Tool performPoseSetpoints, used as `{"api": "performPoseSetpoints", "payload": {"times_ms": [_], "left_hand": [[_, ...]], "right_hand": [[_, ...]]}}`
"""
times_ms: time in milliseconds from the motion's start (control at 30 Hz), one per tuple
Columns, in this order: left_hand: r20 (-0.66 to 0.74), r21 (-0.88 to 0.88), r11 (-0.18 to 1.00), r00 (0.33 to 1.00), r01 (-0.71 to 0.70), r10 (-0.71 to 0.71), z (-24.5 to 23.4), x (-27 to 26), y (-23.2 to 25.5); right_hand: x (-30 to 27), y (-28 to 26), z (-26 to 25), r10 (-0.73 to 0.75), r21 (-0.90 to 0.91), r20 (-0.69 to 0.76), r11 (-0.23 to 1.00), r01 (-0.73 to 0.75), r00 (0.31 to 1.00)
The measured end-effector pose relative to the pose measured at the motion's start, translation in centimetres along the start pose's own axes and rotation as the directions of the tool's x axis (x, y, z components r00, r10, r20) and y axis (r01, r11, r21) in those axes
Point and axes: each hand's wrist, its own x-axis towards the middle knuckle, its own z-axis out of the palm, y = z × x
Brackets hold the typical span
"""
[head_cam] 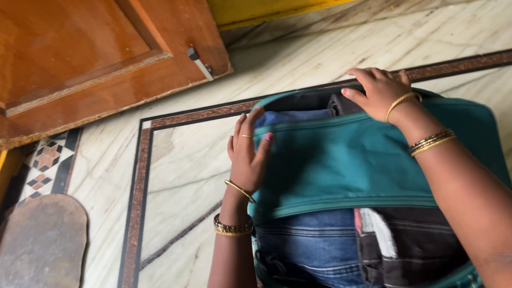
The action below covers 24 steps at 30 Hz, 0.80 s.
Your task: The person packs a green backpack with various items of clothing, including folded shirts and jeans, by hand while sitting on the floor.
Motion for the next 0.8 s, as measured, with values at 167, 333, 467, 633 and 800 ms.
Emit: {"api": "performPoseSetpoints", "payload": {"times_ms": [167, 333, 467, 633, 800], "left_hand": [[0.200, 0.489, 0.871, 0.978, -0.047, -0.059, 6.1, 1.2, 6.3], [0.138, 0.712, 0.677, 0.983, -0.185, 0.123, 12.5, 7.4, 5.8], [0.220, 0.677, 0.736, 0.951, 0.013, -0.219, 13.8, 8.9, 5.6], [0.188, 0.688, 0.725, 0.973, -0.031, -0.137, 14.2, 8.6, 4.7], [0.231, 0.688, 0.725, 0.954, -0.022, -0.191, 13.9, 9.1, 5.0]], "right_hand": [[-1.2, 1.1, 2.4, 0.087, 0.043, -0.109, 0.996, -0.083, 0.990], [-0.6, 0.7, 2.3, 0.134, -0.060, 0.044, 0.989, -0.132, 0.990], [-0.9, 1.1, 2.9, 0.130, 0.025, 0.033, 0.991, -0.131, 0.991], [-0.4, 1.5, 4.4, 0.094, 0.002, -0.035, 0.996, -0.094, 0.995], [-0.4, 1.3, 4.0, 0.073, 0.027, -0.080, 0.997, -0.071, 0.994]]}}
